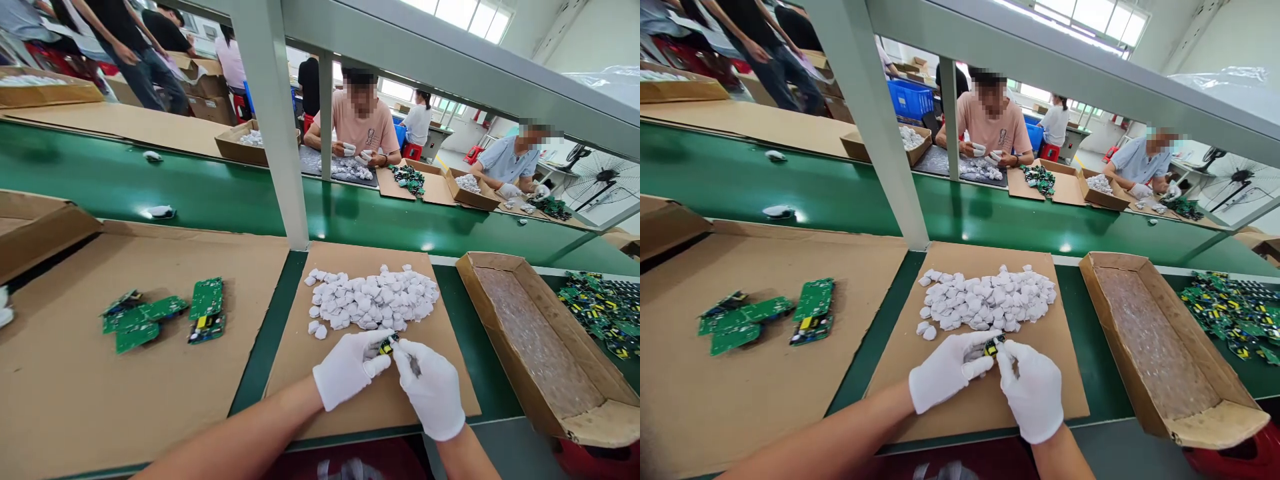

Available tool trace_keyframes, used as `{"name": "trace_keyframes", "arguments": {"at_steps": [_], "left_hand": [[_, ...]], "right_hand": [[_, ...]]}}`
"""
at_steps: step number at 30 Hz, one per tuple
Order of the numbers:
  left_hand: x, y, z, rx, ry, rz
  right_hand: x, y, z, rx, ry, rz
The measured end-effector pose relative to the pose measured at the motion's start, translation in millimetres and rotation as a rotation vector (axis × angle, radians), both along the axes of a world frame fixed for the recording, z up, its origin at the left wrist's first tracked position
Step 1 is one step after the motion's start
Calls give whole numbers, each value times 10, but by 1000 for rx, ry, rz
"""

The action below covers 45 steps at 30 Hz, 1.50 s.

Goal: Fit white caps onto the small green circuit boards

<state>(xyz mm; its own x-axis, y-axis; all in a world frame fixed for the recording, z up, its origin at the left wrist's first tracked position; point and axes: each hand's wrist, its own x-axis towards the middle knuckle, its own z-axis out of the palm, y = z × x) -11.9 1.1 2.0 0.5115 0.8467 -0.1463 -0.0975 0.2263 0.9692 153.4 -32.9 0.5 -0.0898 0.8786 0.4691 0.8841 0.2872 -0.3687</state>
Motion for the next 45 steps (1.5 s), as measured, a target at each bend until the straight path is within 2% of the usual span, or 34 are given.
{"name": "trace_keyframes", "arguments": {"at_steps": [5, 8, 14, 18, 21, 24, 28, 33, 38, 41, 43, 45], "left_hand": [[-9, 54, 20, -184, -182, -71], [-9, 71, 10, -238, -231, -80], [39, 22, 29, -228, -175, -12], [71, 24, -38, -188, -169, 66], [68, 55, -78, -170, -176, 58], [51, 80, -48, -179, -213, -1], [27, 74, 35, -227, -184, 40], [1, 21, 93, -213, -280, -24], [7, -11, 122, -163, -248, 5], [8, 14, 115, -207, -242, -22], [6, 39, 97, -246, -268, -42], [4, 54, 77, -261, -297, -58]], "right_hand": [[76, 27, 117, -118, -2, 177], [76, 31, 141, -40, -66, 119], [-64, 49, -49, 196, -143, 94], [-135, 85, -123, 241, -117, 133], [-158, 92, -104, 165, 10, 230], [-143, 84, -82, -21, 238, 310], [-124, 92, -93, -213, 504, 209], [-183, 109, -69, -400, 543, 195], [-202, 116, -86, -403, 539, 155], [-134, 131, -117, -376, 521, 223], [-76, 133, -116, -324, 501, 273], [-35, 129, -97, -188, 415, 256]]}}
